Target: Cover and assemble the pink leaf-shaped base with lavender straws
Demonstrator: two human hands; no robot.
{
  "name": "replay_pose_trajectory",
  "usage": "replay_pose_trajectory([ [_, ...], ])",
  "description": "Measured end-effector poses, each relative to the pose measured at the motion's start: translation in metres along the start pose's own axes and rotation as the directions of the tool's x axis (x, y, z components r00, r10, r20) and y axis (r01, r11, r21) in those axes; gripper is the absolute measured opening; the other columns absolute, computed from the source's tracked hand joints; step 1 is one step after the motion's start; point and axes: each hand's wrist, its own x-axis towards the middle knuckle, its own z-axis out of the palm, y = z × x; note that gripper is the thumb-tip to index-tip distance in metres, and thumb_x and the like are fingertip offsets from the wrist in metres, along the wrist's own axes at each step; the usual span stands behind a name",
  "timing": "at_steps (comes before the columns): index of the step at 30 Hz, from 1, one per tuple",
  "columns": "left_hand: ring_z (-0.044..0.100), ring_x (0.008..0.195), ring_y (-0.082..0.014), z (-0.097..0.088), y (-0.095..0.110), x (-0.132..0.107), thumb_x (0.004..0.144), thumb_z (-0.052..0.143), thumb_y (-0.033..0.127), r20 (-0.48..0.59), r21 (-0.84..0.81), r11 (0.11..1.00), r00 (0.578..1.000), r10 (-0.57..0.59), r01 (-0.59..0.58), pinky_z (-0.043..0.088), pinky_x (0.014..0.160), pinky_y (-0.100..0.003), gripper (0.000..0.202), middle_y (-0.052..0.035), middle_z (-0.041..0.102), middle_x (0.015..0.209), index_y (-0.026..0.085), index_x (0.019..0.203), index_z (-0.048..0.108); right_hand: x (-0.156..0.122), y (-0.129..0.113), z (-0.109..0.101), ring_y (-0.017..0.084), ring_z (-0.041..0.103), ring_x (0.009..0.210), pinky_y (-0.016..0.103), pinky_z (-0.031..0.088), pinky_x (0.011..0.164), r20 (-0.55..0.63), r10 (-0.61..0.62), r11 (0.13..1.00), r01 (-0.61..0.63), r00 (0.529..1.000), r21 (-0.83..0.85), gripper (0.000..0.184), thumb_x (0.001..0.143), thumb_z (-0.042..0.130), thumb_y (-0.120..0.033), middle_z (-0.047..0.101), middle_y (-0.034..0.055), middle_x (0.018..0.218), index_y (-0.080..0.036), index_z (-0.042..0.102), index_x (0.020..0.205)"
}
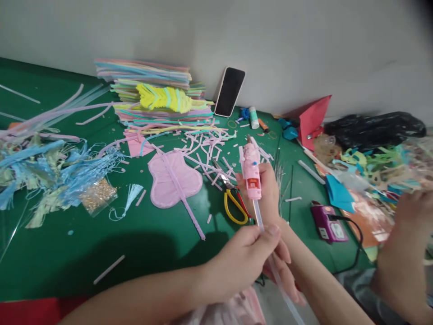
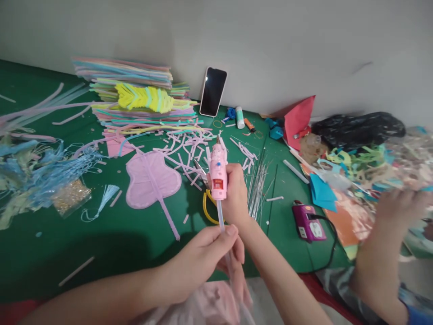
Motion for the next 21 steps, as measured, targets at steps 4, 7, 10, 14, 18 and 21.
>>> replay_pose_trajectory([
  [4, 0.054, 0.039, -0.0144, -0.002, 0.001, -0.005, 0.087, 0.042, 0.062, 0.058, -0.05, 0.998, 0.998, -0.033, 0.036, 0.037, 0.043, -0.021, 0.046, 0.0037, 0.049, 0.037, 0.019, 0.071, 0.047, -0.005, 0.006, -0.002, 0.017, 0.054, 0.068, 0.031, 0.044, 0.06, 0.003, -0.018, 1.0, 0.018, 1.0, -0.02, 0.025, 0.084, 0.055, -0.046, 0.058, 0.0028, 0.087, -0.024, 0.046, 0.093],
  [7, 0.048, 0.032, -0.0123, -0.003, 0.003, -0.008, 0.086, 0.044, 0.062, 0.082, -0.105, 0.994, 0.996, -0.031, 0.04, 0.037, 0.039, -0.021, 0.045, 0.0068, 0.043, 0.034, 0.02, 0.069, 0.044, -0.006, 0.01, 0.001, 0.018, 0.055, 0.07, 0.032, 0.044, 0.062, 0.005, -0.032, 0.999, 0.032, 0.999, -0.009, 0.023, 0.084, 0.056, -0.044, 0.058, 0.0034, 0.09, -0.024, 0.047, 0.094],
  [10, 0.041, 0.028, -0.0098, -0.006, 0.003, -0.009, 0.087, 0.045, 0.057, 0.083, -0.13, 0.991, 0.996, -0.025, 0.036, 0.039, 0.038, -0.02, 0.042, 0.0103, 0.033, 0.032, 0.02, 0.067, 0.043, -0.005, 0.018, 0.006, 0.018, 0.055, 0.074, 0.032, 0.045, 0.064, 0.009, -0.1, 0.995, 0.1, 0.995, 0.016, 0.023, 0.083, 0.057, -0.042, 0.058, 0.0043, 0.095, -0.024, 0.047, 0.094],
  [14, 0.037, 0.025, -0.0086, -0.014, 0.002, -0.004, 0.088, 0.047, 0.054, 0.122, -0.131, 0.99, 0.992, -0.033, 0.049, 0.04, 0.037, -0.019, 0.042, 0.0107, 0.03, 0.031, 0.019, 0.064, 0.044, -0.002, 0.027, 0.012, 0.018, 0.055, 0.079, 0.032, 0.045, 0.066, 0.045, -0.153, 0.987, 0.151, 0.987, 0.05, 0.025, 0.082, 0.058, -0.042, 0.057, 0.0046, 0.097, -0.024, 0.047, 0.095],
  [18, 0.037, 0.025, -0.0088, -0.021, 0.002, 0.001, 0.086, 0.052, 0.054, 0.179, -0.143, 0.987, 0.983, -0.043, 0.069, 0.042, 0.037, -0.02, 0.041, 0.0106, 0.03, 0.03, 0.019, 0.064, 0.046, 0.0, 0.029, 0.015, 0.017, 0.056, 0.077, 0.031, 0.045, 0.066, 0.059, -0.149, 0.986, 0.144, 0.987, 0.083, 0.026, 0.084, 0.056, -0.045, 0.056, 0.0032, 0.096, -0.023, 0.046, 0.095],
  [21, 0.037, 0.025, -0.0089, -0.025, 0.005, 0.002, 0.086, 0.051, 0.053, 0.202, -0.154, 0.985, 0.979, -0.039, 0.071, 0.042, 0.036, -0.02, 0.04, 0.0107, 0.03, 0.031, 0.019, 0.065, 0.046, 0.001, 0.029, 0.017, 0.017, 0.056, 0.077, 0.031, 0.046, 0.066, 0.06, -0.139, 0.987, 0.134, 0.989, 0.084, 0.027, 0.084, 0.056, -0.046, 0.056, 0.0027, 0.095, -0.023, 0.046, 0.095],
])
